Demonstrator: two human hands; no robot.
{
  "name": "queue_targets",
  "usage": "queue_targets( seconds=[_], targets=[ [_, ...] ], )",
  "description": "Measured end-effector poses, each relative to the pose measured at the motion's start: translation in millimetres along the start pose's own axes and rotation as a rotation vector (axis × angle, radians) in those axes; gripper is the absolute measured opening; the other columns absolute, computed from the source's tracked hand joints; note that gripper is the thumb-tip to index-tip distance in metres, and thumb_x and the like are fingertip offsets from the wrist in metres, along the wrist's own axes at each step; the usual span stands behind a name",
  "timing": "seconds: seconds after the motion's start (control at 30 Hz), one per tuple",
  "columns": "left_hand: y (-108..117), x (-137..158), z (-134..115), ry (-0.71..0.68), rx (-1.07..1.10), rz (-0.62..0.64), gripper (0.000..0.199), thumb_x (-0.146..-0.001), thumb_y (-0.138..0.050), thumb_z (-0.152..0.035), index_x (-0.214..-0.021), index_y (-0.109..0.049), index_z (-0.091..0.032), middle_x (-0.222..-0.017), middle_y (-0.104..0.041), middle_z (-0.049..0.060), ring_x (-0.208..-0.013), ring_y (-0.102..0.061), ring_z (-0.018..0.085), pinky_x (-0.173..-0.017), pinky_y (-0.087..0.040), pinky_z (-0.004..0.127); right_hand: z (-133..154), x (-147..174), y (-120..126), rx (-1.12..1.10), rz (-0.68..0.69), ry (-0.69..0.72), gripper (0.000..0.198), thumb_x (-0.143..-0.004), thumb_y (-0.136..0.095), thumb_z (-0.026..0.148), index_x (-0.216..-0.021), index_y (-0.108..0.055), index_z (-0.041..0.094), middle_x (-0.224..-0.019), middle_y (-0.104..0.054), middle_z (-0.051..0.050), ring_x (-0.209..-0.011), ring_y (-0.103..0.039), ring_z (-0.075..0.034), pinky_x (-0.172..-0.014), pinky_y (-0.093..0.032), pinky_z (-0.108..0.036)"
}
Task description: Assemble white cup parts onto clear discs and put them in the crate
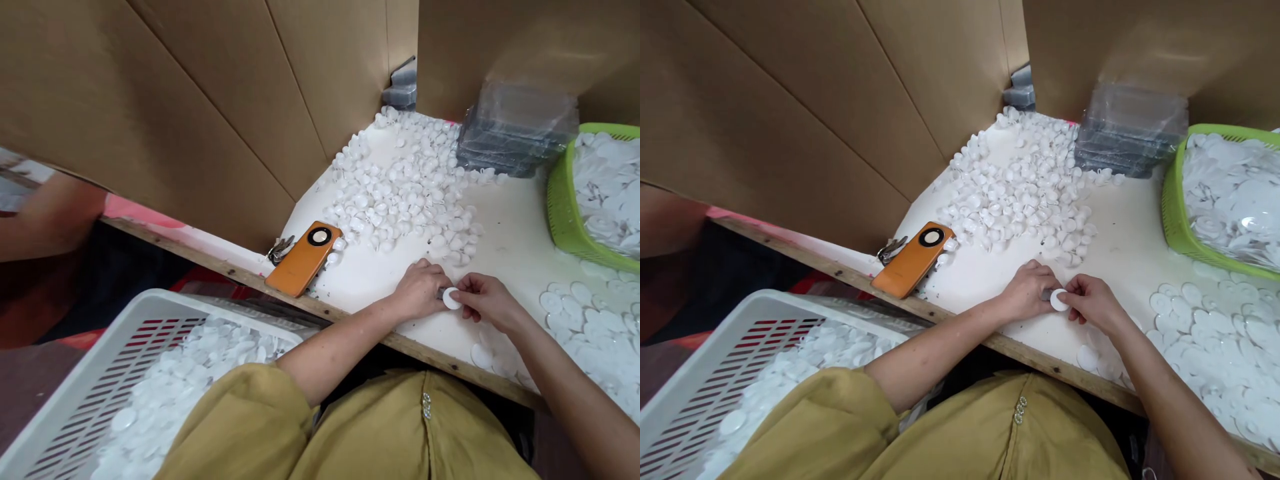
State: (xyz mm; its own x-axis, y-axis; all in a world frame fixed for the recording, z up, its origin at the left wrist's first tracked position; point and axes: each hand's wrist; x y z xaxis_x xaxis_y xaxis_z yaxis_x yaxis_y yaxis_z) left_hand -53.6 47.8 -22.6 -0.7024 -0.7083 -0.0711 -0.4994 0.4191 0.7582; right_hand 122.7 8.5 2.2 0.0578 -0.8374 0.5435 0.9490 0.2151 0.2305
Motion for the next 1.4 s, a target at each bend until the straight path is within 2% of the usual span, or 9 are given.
queue_targets(
  seconds=[0.4, 0.63, 0.73, 0.87, 0.97, 1.1, 1.2, 1.27, 1.4],
  targets=[
    [20.1, -10.5, -6.1, 0.088, 0.031, 0.19, 0.032, -0.072, -0.07, -0.049, -0.087, -0.068, -0.021, -0.084, -0.063, 0.003, -0.083, -0.054, 0.02, -0.083, -0.039, 0.034, 12.4, -12.7, 7.6, 0.236, 0.071, -0.129, 0.024, -0.068, -0.07, 0.034, -0.069, -0.05, 0.02, -0.045, -0.057, 0.003, -0.038, -0.054, -0.012, -0.035, -0.033, -0.019],
    [23.6, -22.8, -16.8, 0.182, -0.08, 0.277, 0.032, -0.068, -0.071, -0.046, -0.085, -0.061, -0.021, -0.087, -0.064, 0.003, -0.088, -0.053, 0.024, -0.077, -0.04, 0.035, 15.7, -13.3, 6.0, 0.274, 0.056, -0.131, 0.022, -0.069, -0.069, 0.03, -0.069, -0.049, 0.02, -0.044, -0.055, 0.003, -0.038, -0.054, -0.012, -0.034, -0.032, -0.019],
    [23.9, -17.6, -18.7, 0.16, -0.016, 0.235, 0.025, -0.07, -0.07, -0.041, -0.082, -0.061, -0.022, -0.085, -0.061, 0.002, -0.087, -0.053, 0.022, -0.079, -0.041, 0.033, 17.3, -6.1, 4.3, 0.303, 0.017, -0.028, 0.022, -0.069, -0.07, 0.032, -0.072, -0.051, 0.02, -0.052, -0.058, 0.004, -0.04, -0.055, -0.011, -0.037, -0.035, -0.019],
    [52.6, 26.8, -14.0, 0.21, 0.251, 0.068, 0.014, -0.076, -0.061, -0.03, -0.077, -0.056, -0.018, -0.086, -0.056, 0.002, -0.079, -0.053, 0.015, -0.072, -0.042, 0.026, 7.7, 10.6, 15.7, 0.251, -0.042, 0.184, 0.025, -0.074, -0.065, 0.043, -0.08, -0.057, 0.02, -0.067, -0.062, 0.002, -0.045, -0.055, -0.011, -0.042, -0.04, -0.022],
    [103.6, 96.4, -3.7, 0.301, 0.343, 0.136, 0.019, -0.082, -0.053, -0.037, -0.077, -0.054, -0.018, -0.078, -0.055, 0.0, -0.073, -0.051, 0.013, -0.068, -0.041, 0.023, -8.3, 22.7, 35.1, 0.264, -0.202, 0.215, 0.025, -0.076, -0.062, 0.045, -0.08, -0.059, 0.021, -0.069, -0.062, 0.001, -0.048, -0.056, -0.012, -0.046, -0.042, -0.025],
    [164.1, 208.7, 21.1, 0.674, 0.07, 0.318, 0.022, -0.074, -0.056, -0.041, -0.076, -0.056, -0.019, -0.074, -0.06, 0.0, -0.069, -0.055, 0.017, -0.063, -0.041, 0.024, -27.7, 29.4, 54.9, 0.404, -0.334, 0.203, 0.02, -0.076, -0.06, 0.042, -0.077, -0.061, 0.022, -0.068, -0.064, 0.001, -0.053, -0.057, -0.014, -0.055, -0.044, -0.028],
    [177.2, 262.4, 35.8, 1.0, -0.252, 0.394, 0.028, -0.062, -0.061, -0.033, -0.086, -0.064, -0.02, -0.077, -0.068, 0.003, -0.073, -0.063, 0.025, -0.066, -0.045, 0.029, -30.2, 26.6, 55.4, 0.489, -0.368, 0.233, 0.019, -0.077, -0.057, 0.041, -0.076, -0.063, 0.024, -0.068, -0.065, 0.001, -0.058, -0.058, -0.016, -0.056, -0.043, -0.029],
    [172.5, 264.8, 36.0, 1.017, -0.322, 0.323, 0.034, -0.066, -0.058, -0.036, -0.094, -0.067, -0.02, -0.093, -0.072, 0.007, -0.086, -0.065, 0.028, -0.075, -0.048, 0.032, -26.3, 22.0, 49.1, 0.544, -0.372, 0.31, 0.017, -0.079, -0.055, 0.038, -0.076, -0.063, 0.024, -0.072, -0.066, 0.0, -0.063, -0.059, -0.017, -0.058, -0.043, -0.029],
    [138.7, 193.2, 18.0, 0.657, -0.326, 0.026, 0.035, -0.086, -0.04, -0.038, -0.102, -0.066, -0.02, -0.108, -0.069, 0.008, -0.1, -0.06, 0.025, -0.09, -0.046, 0.035, -18.6, 9.1, 27.7, 0.655, -0.333, 0.523, 0.016, -0.083, -0.049, 0.03, -0.078, -0.063, 0.023, -0.084, -0.065, -0.002, -0.07, -0.059, -0.017, -0.063, -0.043, -0.029]
  ],
)
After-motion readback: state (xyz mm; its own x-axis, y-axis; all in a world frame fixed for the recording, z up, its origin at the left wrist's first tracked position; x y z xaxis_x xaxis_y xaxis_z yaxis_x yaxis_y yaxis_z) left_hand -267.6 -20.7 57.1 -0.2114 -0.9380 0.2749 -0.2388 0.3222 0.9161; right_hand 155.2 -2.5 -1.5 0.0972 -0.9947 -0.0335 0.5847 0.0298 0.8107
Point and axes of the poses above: each hand's wrist, its own x-axis away from the middle knuckle, its own y-axis out of the back of the hand, z = x × y
